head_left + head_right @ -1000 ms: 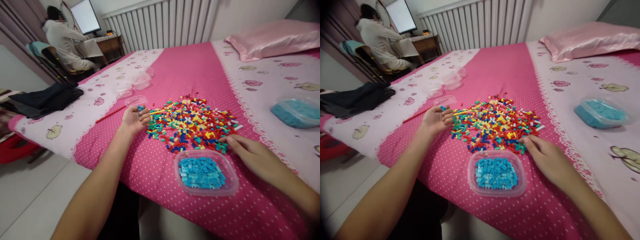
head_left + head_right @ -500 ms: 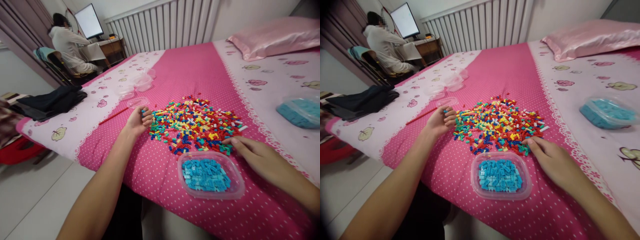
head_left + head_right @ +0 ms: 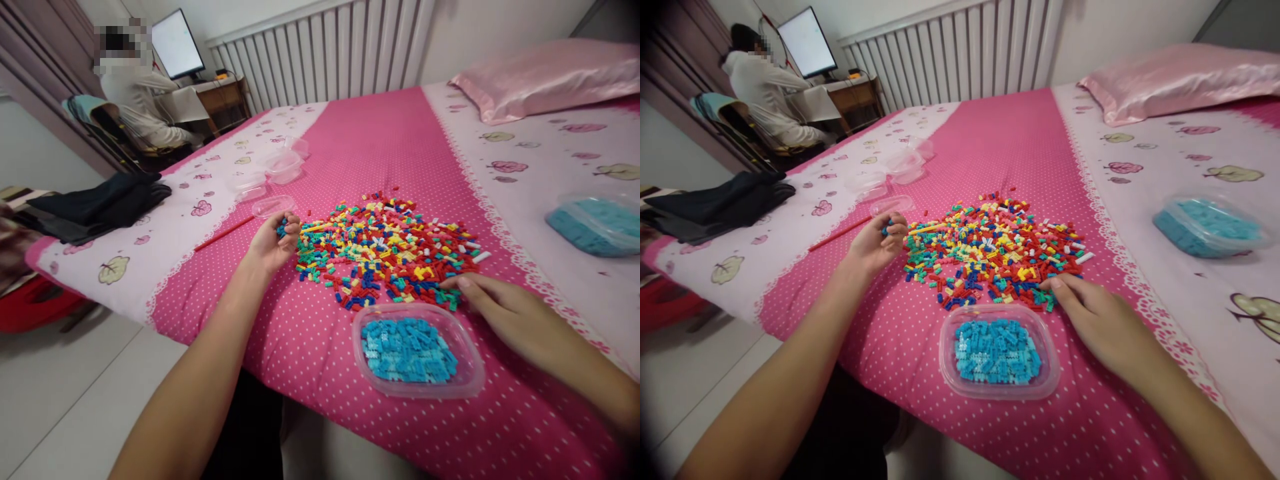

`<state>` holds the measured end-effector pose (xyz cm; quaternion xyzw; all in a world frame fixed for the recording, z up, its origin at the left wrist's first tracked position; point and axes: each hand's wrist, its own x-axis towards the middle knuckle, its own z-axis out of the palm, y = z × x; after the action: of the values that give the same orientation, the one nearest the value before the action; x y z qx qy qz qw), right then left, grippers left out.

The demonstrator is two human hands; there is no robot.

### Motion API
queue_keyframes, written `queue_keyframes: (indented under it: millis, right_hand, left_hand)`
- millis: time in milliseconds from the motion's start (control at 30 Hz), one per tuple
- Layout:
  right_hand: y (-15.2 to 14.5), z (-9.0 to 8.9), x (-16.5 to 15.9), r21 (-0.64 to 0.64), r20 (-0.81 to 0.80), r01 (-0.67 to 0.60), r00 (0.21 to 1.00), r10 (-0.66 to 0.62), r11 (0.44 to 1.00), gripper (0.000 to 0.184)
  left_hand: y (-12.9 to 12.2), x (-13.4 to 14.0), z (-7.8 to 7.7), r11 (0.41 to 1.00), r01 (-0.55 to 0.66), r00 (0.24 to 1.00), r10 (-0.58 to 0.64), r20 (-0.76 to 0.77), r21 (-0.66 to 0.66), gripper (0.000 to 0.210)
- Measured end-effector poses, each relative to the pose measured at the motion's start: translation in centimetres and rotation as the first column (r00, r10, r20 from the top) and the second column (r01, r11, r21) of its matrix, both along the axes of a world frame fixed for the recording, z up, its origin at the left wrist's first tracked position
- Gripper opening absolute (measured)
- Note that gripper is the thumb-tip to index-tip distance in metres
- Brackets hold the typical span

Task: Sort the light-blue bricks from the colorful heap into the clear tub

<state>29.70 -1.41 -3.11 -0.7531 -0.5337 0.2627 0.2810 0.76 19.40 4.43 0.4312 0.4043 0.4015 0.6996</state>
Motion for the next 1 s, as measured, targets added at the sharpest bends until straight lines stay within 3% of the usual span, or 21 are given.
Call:
queue_keyframes:
  millis: [100,167,267,333,467,600,700,800,933,1000]
  right_hand:
    - [0.0,-0.1,0.0,0.006,-0.003,0.002,1.000,-0.002,1.000,0.051]
    - [0.0,-0.1,0.1,0.003,-0.010,-0.002,1.000,0.002,1.000,0.051]
    - [0.1,0.0,0.1,0.004,-0.007,-0.007,1.000,0.007,1.000,0.052]
    - [0.1,0.1,0.0,0.011,0.002,-0.006,1.000,0.006,1.000,0.053]
    - [0.1,0.2,-0.1,0.027,0.015,-0.003,1.000,0.003,1.000,0.054]
    - [0.1,0.3,-0.2,0.031,0.009,-0.019,1.000,0.019,0.999,0.053]
    - [0.0,0.4,-0.3,0.033,-0.002,-0.017,1.000,0.017,0.999,0.052]
    - [0.0,0.4,-0.2,0.040,-0.008,-0.017,1.000,0.018,0.999,0.051]
    - [0.1,0.2,-0.1,0.069,0.020,-0.015,1.000,0.014,0.997,0.047]
    - [0.1,0.2,-0.1,0.074,0.027,-0.011,1.000,0.009,0.997,0.046]
  left_hand:
    - [0.3,0.2,-0.6,0.994,-0.005,0.972,0.030,-0.232,0.111,0.030]
    - [0.6,0.3,-1.4,0.978,-0.017,0.908,0.103,-0.405,0.209,0.023]
    - [1.0,0.4,-3.0,0.917,0.003,0.731,0.270,-0.626,0.399,0.020]
    - [1.0,0.5,-4.0,0.868,0.084,0.592,0.351,-0.726,0.489,0.017]
    - [0.8,1.1,-5.1,0.822,0.284,0.364,0.384,-0.849,0.493,0.021]
    - [0.6,1.7,-5.3,0.807,0.378,0.237,0.390,-0.890,0.455,0.031]
    - [0.7,1.7,-5.3,0.805,0.391,0.215,0.392,-0.895,0.446,0.026]
    - [1.1,1.5,-5.5,0.810,0.357,0.259,0.392,-0.883,0.465,0.018]
    - [1.6,1.2,-6.0,0.827,0.211,0.407,0.410,-0.816,0.521,0.008]
    - [1.9,1.2,-6.0,0.844,0.102,0.515,0.407,-0.754,0.526,0.015]
